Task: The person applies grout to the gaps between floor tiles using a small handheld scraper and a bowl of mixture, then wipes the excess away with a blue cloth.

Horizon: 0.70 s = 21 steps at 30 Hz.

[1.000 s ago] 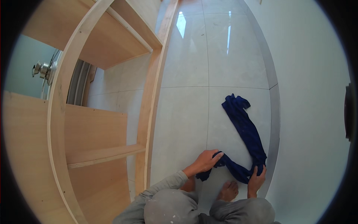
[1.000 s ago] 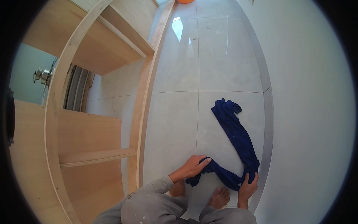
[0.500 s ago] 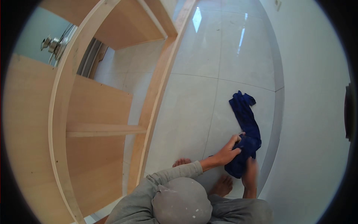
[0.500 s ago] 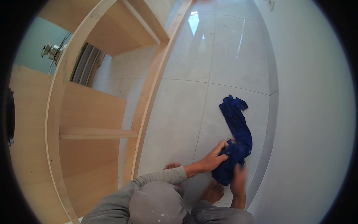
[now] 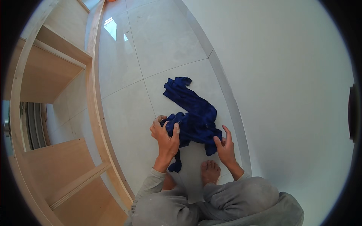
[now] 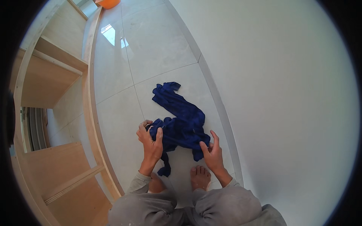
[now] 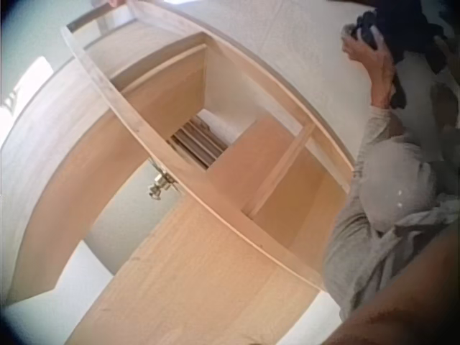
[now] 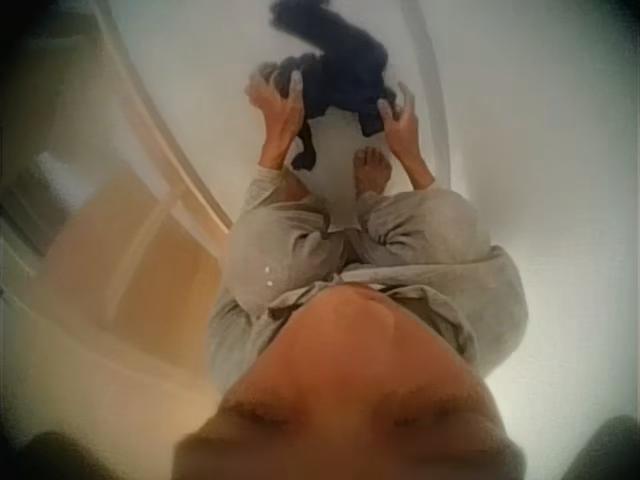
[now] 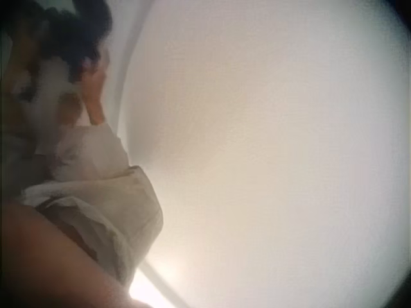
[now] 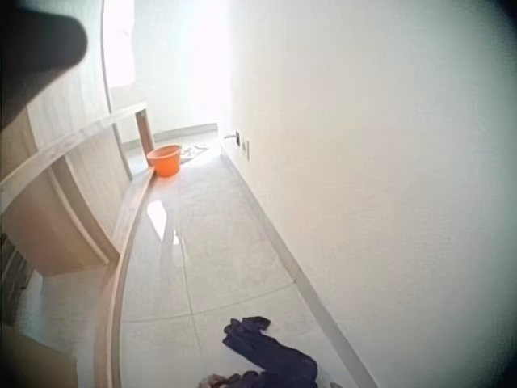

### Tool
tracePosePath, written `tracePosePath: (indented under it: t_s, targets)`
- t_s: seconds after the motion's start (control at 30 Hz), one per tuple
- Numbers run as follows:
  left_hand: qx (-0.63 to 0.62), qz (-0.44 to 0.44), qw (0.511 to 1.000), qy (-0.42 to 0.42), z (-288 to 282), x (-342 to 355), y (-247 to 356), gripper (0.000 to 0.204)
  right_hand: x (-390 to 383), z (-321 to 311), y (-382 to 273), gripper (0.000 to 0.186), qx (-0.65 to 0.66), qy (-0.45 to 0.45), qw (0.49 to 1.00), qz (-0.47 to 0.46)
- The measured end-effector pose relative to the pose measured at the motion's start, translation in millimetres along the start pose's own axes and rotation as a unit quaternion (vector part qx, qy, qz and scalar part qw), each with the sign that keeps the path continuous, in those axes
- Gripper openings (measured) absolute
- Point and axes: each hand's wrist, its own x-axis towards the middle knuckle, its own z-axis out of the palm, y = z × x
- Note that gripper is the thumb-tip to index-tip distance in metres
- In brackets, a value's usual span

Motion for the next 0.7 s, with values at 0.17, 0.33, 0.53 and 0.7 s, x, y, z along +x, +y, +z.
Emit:
tracePosePath:
  t_s: [0.17,0.33,0.53,0.7]
  targets:
    - [-0.539,-0.224,0.805,-0.103,56.9,61.4,44.3,0.05,-33.3,0.0,45.6,0.073,-0.007,0.045,0.998,-0.035]
    - [-0.471,-0.237,0.84,-0.126,140.4,151.6,70.7,0.042,-35.7,2.7,50.9,0.068,-0.004,0.033,0.998,-0.051]
    - [-0.504,-0.157,0.849,-0.002,244.5,206.5,84.9,0.028,-34.7,-9.4,63.3,0.06,0.013,0.069,0.998,-0.006]
    - [-0.541,-0.196,0.817,0.045,233.8,240.2,103.9,0.022,-32.5,-12.7,69.1,0.059,0.026,0.061,0.997,0.024]
